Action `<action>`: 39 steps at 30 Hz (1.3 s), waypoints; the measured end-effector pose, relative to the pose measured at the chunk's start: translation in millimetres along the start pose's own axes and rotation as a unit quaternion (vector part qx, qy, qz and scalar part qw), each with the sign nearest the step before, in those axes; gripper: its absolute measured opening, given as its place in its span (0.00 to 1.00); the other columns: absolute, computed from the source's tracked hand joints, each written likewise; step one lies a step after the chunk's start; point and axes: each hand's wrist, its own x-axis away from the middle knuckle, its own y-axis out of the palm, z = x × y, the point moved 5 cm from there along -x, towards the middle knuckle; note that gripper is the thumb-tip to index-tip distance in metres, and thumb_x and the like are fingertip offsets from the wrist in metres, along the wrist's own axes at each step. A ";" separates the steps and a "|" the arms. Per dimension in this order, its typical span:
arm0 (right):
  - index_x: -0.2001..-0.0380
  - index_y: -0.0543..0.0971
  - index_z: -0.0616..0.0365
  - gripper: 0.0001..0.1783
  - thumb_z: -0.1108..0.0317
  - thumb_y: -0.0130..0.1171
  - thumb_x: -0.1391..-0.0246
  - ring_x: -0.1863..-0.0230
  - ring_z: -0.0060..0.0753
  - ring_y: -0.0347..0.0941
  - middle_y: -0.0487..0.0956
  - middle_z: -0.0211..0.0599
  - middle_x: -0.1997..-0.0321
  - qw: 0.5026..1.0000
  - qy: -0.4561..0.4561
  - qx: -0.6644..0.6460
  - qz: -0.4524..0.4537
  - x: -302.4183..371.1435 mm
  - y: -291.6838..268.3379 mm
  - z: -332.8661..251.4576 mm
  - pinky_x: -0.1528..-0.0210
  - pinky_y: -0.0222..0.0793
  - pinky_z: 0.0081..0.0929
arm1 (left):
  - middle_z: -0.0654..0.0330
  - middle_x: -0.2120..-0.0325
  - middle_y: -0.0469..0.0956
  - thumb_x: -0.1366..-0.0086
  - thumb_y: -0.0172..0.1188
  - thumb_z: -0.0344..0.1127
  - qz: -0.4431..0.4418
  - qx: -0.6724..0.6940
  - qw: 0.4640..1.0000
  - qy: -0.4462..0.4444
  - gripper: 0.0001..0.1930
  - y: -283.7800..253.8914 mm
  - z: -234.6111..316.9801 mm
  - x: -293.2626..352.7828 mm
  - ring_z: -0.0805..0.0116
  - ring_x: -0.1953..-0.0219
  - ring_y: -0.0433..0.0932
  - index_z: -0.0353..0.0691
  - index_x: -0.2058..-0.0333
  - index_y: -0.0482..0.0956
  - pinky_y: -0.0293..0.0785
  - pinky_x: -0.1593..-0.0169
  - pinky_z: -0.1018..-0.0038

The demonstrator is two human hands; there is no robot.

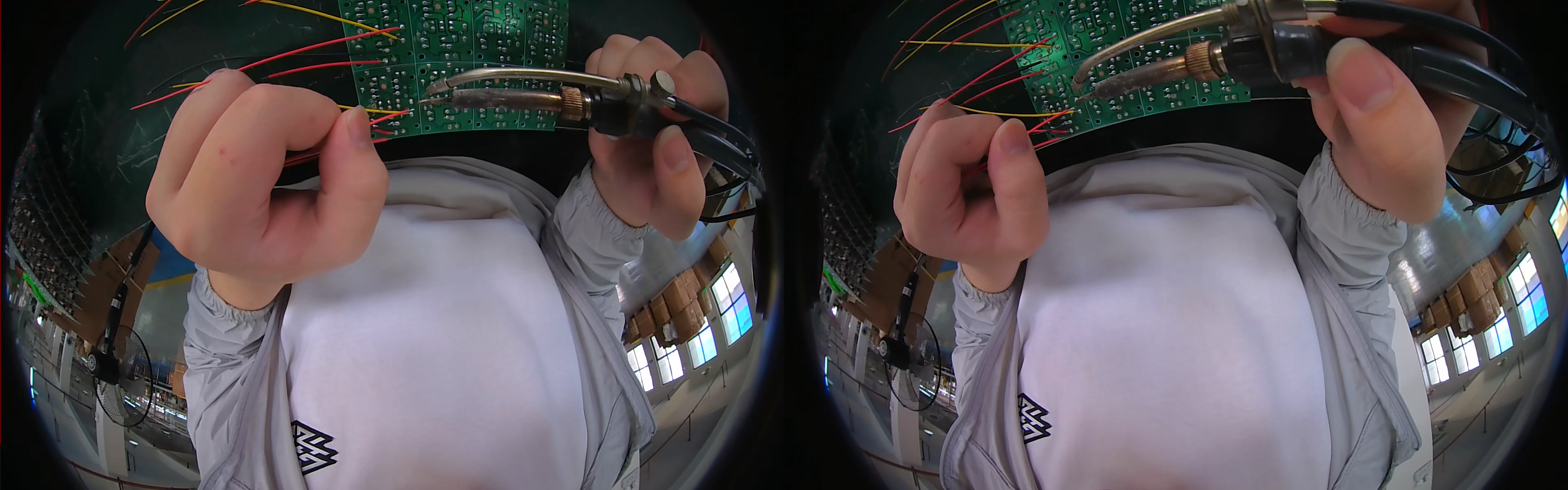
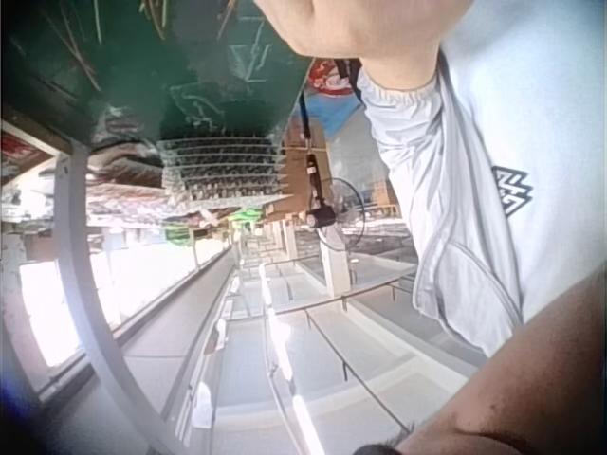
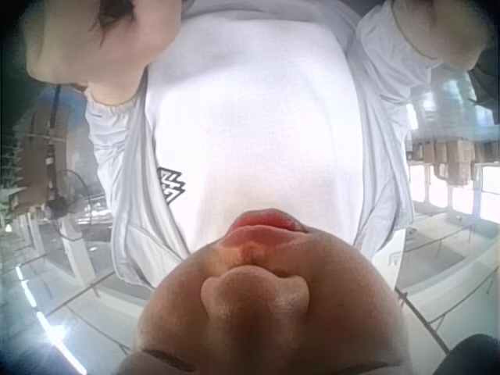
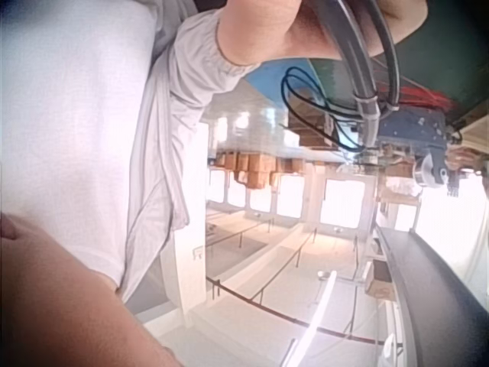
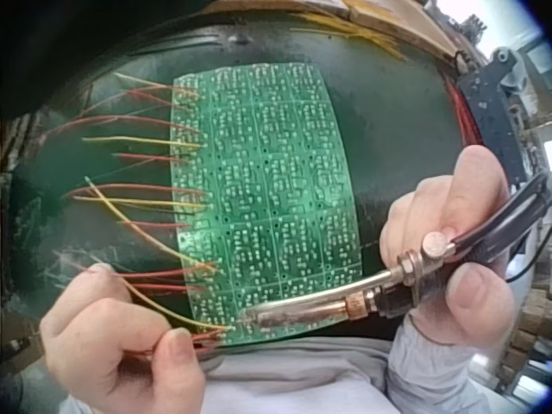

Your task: The person solders black, yellow, and red wires onto a green circuit board panel using a soldering tool, picking up wires from the workbench by hand.

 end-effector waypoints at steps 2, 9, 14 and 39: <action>0.63 0.69 0.53 0.14 0.61 0.57 0.52 0.72 0.29 0.60 0.68 0.38 0.72 1.000 0.002 -0.003 0.005 0.8 0.2 -0.2 0.70 0.54 0.29 | 0.63 0.85 0.69 0.46 0.62 0.22 -0.001 0.001 1.000 0.005 0.05 -1.0 1.5 -0.3 0.78 0.85 0.63 0.33 0.78 0.75 0.54 0.81 0.82; 0.64 0.68 0.52 0.14 0.61 0.56 0.53 0.73 0.29 0.58 0.66 0.37 0.73 1.000 0.006 -0.010 0.009 4.1 -1.7 -1.2 0.70 0.52 0.30 | 0.64 0.86 0.70 0.45 0.65 0.24 0.006 -0.055 0.998 0.030 0.06 -2.4 5.3 -4.1 0.79 0.85 0.63 0.34 0.78 0.76 0.53 0.81 0.83; 0.64 0.68 0.52 0.13 0.61 0.56 0.52 0.72 0.29 0.58 0.66 0.36 0.73 1.000 0.007 -0.014 0.008 3.8 -0.6 -1.4 0.70 0.52 0.30 | 0.64 0.85 0.70 0.46 0.66 0.24 0.013 -0.032 0.998 0.045 0.07 1.8 -3.8 -0.7 0.79 0.85 0.63 0.34 0.78 0.76 0.53 0.81 0.83; 0.57 0.70 0.54 0.16 0.64 0.58 0.49 0.70 0.32 0.64 0.69 0.40 0.71 0.999 -0.008 0.015 -0.039 0.0 4.2 -3.9 0.69 0.58 0.29 | 0.64 0.85 0.69 0.45 0.67 0.25 0.001 -0.024 0.999 0.031 0.08 1.4 -1.7 -1.0 0.78 0.85 0.63 0.34 0.79 0.76 0.53 0.81 0.83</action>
